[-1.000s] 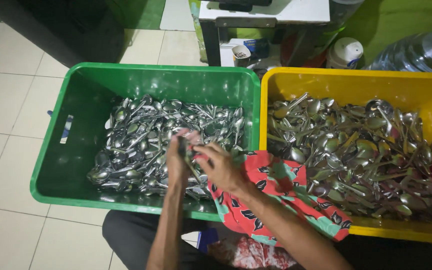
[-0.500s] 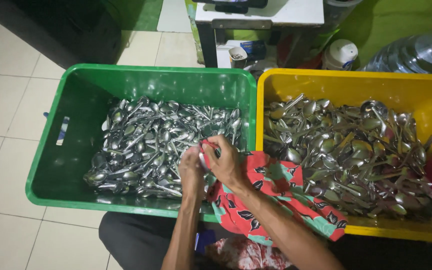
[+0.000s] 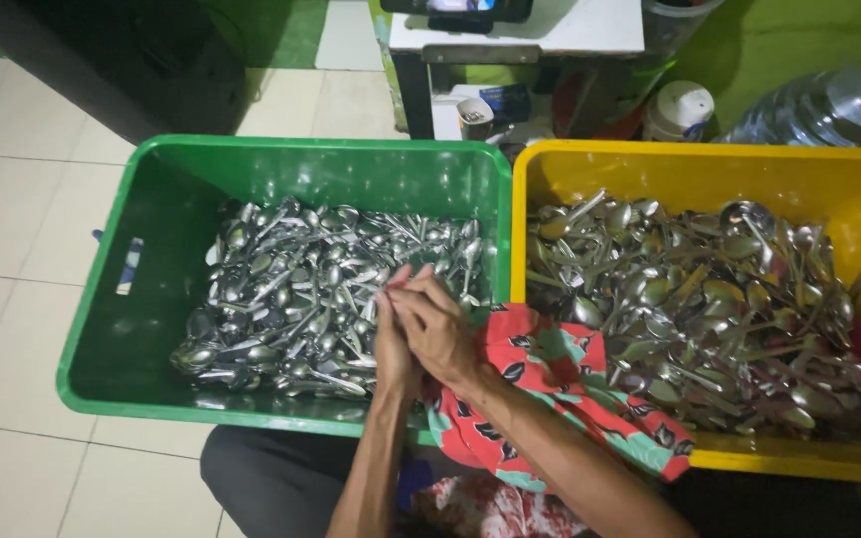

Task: Wiping and drying metal spoons with a cloth and moving them from one bin to another.

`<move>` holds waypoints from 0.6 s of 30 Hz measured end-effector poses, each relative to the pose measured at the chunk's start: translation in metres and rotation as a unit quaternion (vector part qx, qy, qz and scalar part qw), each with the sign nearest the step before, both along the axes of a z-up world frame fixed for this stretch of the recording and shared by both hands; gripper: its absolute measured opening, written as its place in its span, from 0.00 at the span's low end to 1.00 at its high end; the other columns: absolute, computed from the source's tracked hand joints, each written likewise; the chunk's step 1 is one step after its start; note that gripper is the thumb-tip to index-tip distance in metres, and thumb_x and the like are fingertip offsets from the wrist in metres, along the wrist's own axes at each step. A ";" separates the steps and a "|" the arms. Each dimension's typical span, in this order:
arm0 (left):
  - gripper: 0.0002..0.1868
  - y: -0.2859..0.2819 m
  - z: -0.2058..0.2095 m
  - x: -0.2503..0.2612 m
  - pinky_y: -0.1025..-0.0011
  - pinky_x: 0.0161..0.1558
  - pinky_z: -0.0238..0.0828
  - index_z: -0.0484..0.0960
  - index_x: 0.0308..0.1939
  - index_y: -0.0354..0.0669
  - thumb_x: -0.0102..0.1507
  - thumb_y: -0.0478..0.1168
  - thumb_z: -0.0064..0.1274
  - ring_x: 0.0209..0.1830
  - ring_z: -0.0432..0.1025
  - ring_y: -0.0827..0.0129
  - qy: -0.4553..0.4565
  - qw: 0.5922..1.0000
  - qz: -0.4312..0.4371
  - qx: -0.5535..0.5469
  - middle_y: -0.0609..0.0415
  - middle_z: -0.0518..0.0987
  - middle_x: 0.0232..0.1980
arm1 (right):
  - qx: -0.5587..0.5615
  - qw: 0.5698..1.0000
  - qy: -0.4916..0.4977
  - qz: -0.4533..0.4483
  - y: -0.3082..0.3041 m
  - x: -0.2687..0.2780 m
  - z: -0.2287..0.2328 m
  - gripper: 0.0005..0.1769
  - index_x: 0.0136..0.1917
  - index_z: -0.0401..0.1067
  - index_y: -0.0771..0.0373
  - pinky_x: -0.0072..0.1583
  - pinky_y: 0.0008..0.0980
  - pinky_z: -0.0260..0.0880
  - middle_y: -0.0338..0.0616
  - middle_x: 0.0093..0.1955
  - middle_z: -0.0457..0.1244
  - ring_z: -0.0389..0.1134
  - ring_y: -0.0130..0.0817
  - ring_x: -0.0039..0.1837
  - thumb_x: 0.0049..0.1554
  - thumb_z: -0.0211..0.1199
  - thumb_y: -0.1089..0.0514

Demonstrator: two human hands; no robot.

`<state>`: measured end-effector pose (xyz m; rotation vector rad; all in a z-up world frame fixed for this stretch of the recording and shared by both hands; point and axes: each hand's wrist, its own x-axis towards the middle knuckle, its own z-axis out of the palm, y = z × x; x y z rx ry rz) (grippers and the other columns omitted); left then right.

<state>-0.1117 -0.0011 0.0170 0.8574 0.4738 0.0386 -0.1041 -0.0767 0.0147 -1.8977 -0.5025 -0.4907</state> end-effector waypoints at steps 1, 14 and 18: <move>0.29 0.003 -0.002 0.002 0.56 0.62 0.72 0.73 0.64 0.40 0.74 0.57 0.27 0.60 0.75 0.56 -0.020 1.000 0.015 -0.001 0.39 0.79 0.62 | -0.009 1.000 -0.019 0.020 0.001 -0.001 0.000 0.09 0.55 0.77 0.64 0.58 0.43 0.73 0.49 0.52 0.67 0.70 0.52 0.58 0.62 0.59 0.64; 0.21 0.045 -0.035 0.030 0.69 0.42 0.76 0.72 0.34 0.45 0.75 0.51 0.33 0.35 0.75 0.65 0.049 0.960 0.195 -0.197 0.62 0.67 0.27 | -0.224 0.969 0.052 0.087 0.004 -0.008 -0.037 0.31 0.74 0.63 0.52 0.55 0.41 0.75 0.49 0.58 0.61 0.70 0.52 0.58 0.58 0.56 0.65; 0.21 0.034 0.026 0.005 0.71 0.36 0.76 0.76 0.56 0.40 0.68 0.52 0.47 0.38 0.76 0.64 0.072 0.991 0.074 0.085 0.48 0.80 0.42 | -0.062 0.972 0.210 0.083 -0.014 -0.006 -0.021 0.16 0.62 0.71 0.56 0.49 0.41 0.74 0.48 0.46 0.69 0.73 0.50 0.51 0.62 0.58 0.53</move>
